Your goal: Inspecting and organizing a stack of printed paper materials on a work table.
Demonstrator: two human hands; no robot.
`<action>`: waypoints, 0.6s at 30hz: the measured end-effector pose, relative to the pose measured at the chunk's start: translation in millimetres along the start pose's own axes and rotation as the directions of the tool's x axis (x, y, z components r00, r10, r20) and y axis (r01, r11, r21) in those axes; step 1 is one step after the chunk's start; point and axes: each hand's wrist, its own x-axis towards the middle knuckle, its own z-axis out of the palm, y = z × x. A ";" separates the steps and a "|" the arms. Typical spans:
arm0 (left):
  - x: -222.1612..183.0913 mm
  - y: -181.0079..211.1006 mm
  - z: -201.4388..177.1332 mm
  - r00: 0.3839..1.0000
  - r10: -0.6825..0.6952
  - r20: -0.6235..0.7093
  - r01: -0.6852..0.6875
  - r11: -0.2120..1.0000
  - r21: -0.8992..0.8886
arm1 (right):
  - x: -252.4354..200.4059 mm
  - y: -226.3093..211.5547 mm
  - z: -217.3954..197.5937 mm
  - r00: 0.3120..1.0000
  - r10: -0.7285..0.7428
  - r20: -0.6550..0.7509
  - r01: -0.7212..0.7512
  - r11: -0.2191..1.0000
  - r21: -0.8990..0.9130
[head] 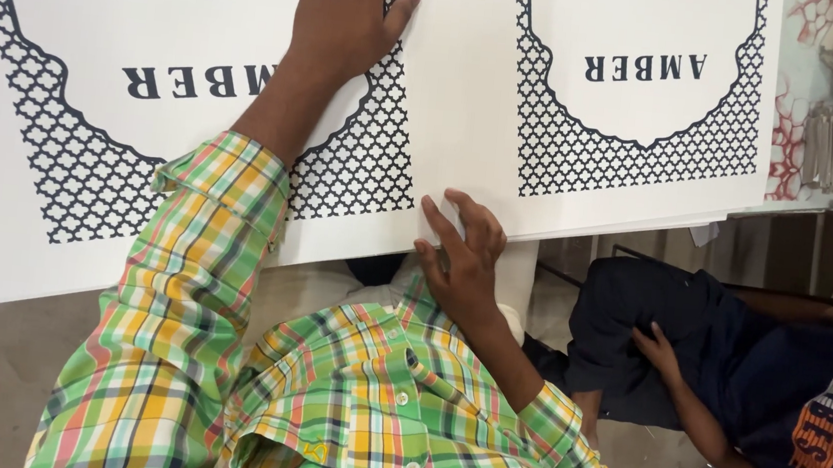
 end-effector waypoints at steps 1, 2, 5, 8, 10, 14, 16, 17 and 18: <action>1.0 1.2 -2.3 1.000 -0.013 0.008 0.012 1.000 0.008 | 1.2 -0.2 0.8 1.000 -0.008 0.001 0.008 1.000 0.012; 1.1 1.7 -3.4 1.000 -0.013 0.006 0.013 1.000 0.011 | 0.8 -0.2 1.2 1.000 -0.011 0.000 0.011 1.000 0.012; 3.0 0.8 -4.6 0.999 0.034 -0.033 -0.033 0.998 0.052 | 1.6 0.0 2.0 1.000 -0.021 -0.004 0.021 1.000 -0.004; 2.0 -2.5 -0.7 0.999 0.051 -0.016 -0.050 0.996 0.067 | 0.8 -0.8 1.6 1.000 -0.010 -0.002 0.010 1.000 -0.003; 3.3 -3.8 0.3 0.998 0.062 -0.005 -0.061 0.994 0.094 | 1.0 -0.9 1.3 1.000 -0.012 0.001 0.012 1.000 -0.008; 4.2 -4.9 2.8 0.995 0.092 -0.028 -0.088 0.988 0.125 | 0.8 -1.8 2.5 1.000 -0.007 0.012 0.007 1.000 -0.008; 2.7 -5.5 3.1 0.997 0.071 -0.002 -0.070 0.992 0.106 | -0.1 -2.0 3.3 1.000 -0.014 0.009 0.014 1.000 -0.013; 2.6 -5.5 2.4 0.998 0.068 -0.001 -0.067 0.992 0.107 | -0.1 -2.0 3.7 1.000 -0.014 0.011 0.014 1.000 -0.013; 2.6 -5.5 1.9 0.998 0.060 0.008 -0.060 0.993 0.098 | -0.1 -1.8 4.0 1.000 -0.006 0.012 0.007 1.000 -0.013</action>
